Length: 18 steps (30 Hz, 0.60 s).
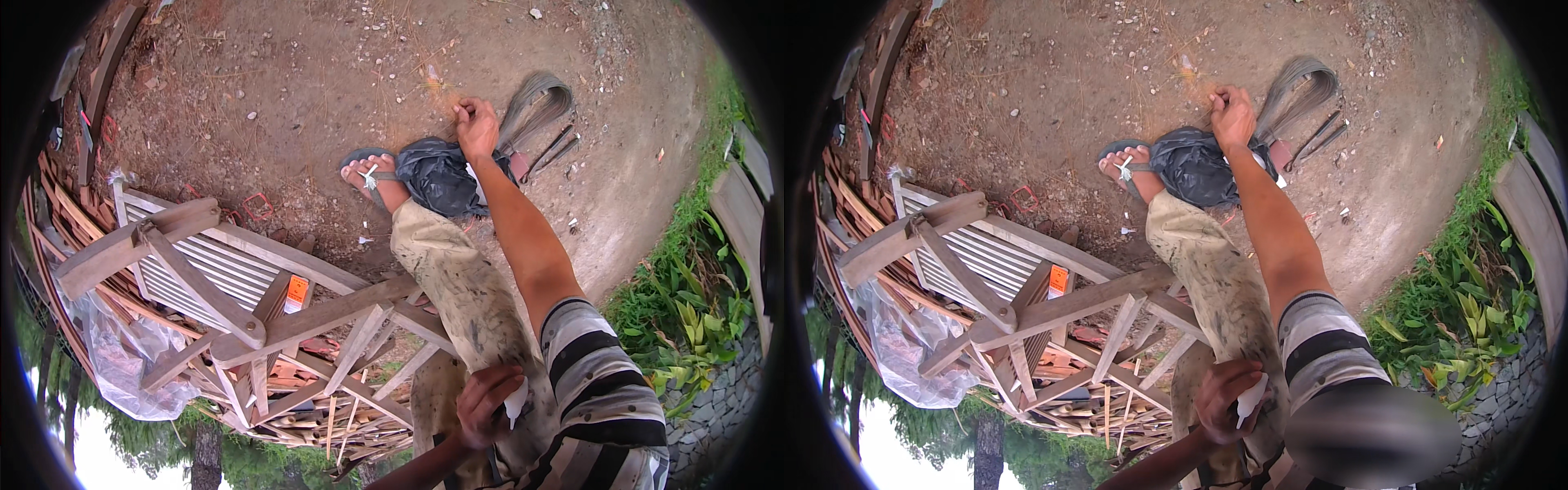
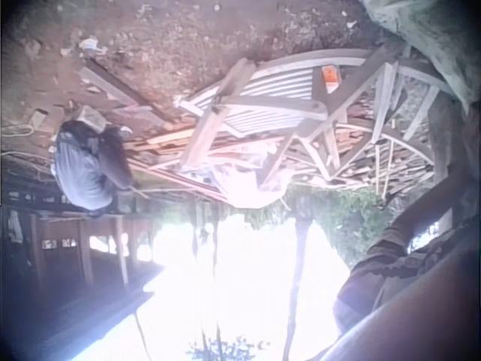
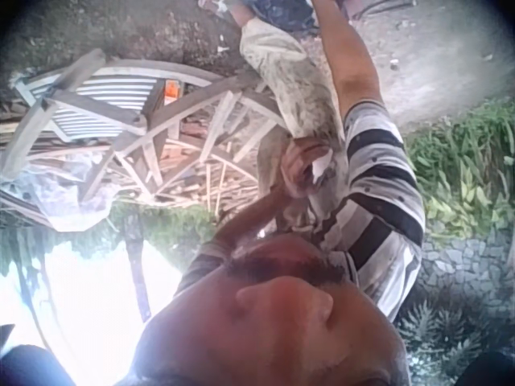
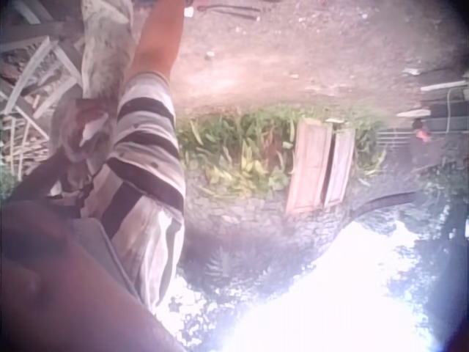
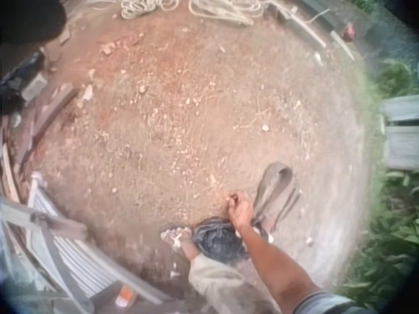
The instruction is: The person applies glue to the joints of a wooden chair frame and attaches wooden slats to the seat. They then use a sanding block to smooth the edges of the slats and frame.
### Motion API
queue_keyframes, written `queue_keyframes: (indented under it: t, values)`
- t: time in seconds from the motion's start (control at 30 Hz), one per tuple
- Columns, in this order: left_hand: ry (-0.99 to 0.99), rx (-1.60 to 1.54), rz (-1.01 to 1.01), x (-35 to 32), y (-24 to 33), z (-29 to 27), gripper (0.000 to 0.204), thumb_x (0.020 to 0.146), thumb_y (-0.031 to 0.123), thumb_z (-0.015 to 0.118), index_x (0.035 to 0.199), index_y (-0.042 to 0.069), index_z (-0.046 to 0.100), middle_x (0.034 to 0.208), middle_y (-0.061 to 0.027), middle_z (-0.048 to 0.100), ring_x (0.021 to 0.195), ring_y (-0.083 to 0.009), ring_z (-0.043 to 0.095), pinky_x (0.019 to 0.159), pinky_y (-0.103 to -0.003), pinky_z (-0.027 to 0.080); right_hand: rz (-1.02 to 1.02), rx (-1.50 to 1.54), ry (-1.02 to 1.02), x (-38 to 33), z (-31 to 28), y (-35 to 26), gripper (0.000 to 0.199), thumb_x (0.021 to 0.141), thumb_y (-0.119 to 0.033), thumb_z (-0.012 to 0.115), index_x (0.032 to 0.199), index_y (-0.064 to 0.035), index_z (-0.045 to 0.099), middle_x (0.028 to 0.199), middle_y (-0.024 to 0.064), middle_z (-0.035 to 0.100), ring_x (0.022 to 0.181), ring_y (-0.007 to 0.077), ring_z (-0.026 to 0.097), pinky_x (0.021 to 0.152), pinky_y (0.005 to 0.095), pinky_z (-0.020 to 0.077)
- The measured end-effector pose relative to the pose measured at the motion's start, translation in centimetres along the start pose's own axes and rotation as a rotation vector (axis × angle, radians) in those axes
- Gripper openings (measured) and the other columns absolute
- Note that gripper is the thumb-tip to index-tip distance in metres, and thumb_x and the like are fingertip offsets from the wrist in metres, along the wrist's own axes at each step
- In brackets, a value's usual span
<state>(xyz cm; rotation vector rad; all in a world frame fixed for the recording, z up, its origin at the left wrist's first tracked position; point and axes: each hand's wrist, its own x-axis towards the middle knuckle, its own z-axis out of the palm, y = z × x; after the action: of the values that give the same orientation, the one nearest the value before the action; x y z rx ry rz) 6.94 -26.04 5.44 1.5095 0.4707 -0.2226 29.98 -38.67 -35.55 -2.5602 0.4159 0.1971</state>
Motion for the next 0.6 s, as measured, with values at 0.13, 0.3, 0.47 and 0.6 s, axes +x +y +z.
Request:
queue_keyframes:
  t: [0.13, 0.3, 0.47, 0.6]
  values:
    - [0.035, -0.030, 0.007, -0.1, -0.2, 0.1, 0.044, 0.077, 0.000, 0.088, 0.116, 0.003, 0.069, 0.113, -0.0173, 0.074, 0.098, -0.0323, 0.073, 0.080, -0.040, 0.058, -0.041, -0.100, 0.000, 0.8, -0.1, -0.5, 0.013, 0.095, -0.022, 0.070, 0.100, -0.0111, 0.075, 0.105, 0.0124, 0.070, 0.097, 0.0369, 0.070, 0.086, 0.0474, 0.0542]
    - [0.195, -0.061, 0.001, -0.9, -0.3, -0.1, 0.043, 0.078, -0.001, 0.085, 0.118, 0.003, 0.070, 0.115, -0.0143, 0.074, 0.101, -0.0321, 0.072, 0.084, -0.040, 0.058, -0.220, -0.205, -0.029, 1.7, -1.8, -2.1, 0.014, 0.089, -0.014, 0.072, 0.100, -0.0071, 0.075, 0.102, 0.0157, 0.071, 0.098, 0.0368, 0.070, 0.087, 0.0473, 0.0548]
    - [0.450, -0.088, -0.110, -4.0, -0.8, -1.9, 0.040, 0.081, -0.003, 0.077, 0.120, 0.005, 0.070, 0.120, -0.0111, 0.073, 0.107, -0.0324, 0.070, 0.090, -0.040, 0.058, -0.506, -0.124, -0.331, -4.9, -9.4, -7.9, 0.011, 0.098, -0.004, 0.066, 0.103, 0.0046, 0.068, 0.098, 0.0215, 0.067, 0.089, 0.0371, 0.066, 0.083, 0.0451, 0.0523]
    - [0.755, -0.062, -0.211, -8.7, -0.1, -4.7, 0.037, 0.081, -0.003, 0.076, 0.117, 0.005, 0.071, 0.119, -0.0122, 0.072, 0.108, -0.0337, 0.069, 0.092, -0.042, 0.057, -0.697, -0.123, -0.806, -16.0, -15.4, -18.0, 0.004, 0.096, 0.001, 0.064, 0.097, 0.0038, 0.061, 0.096, 0.0172, 0.061, 0.089, 0.0348, 0.063, 0.084, 0.0428, 0.0503]
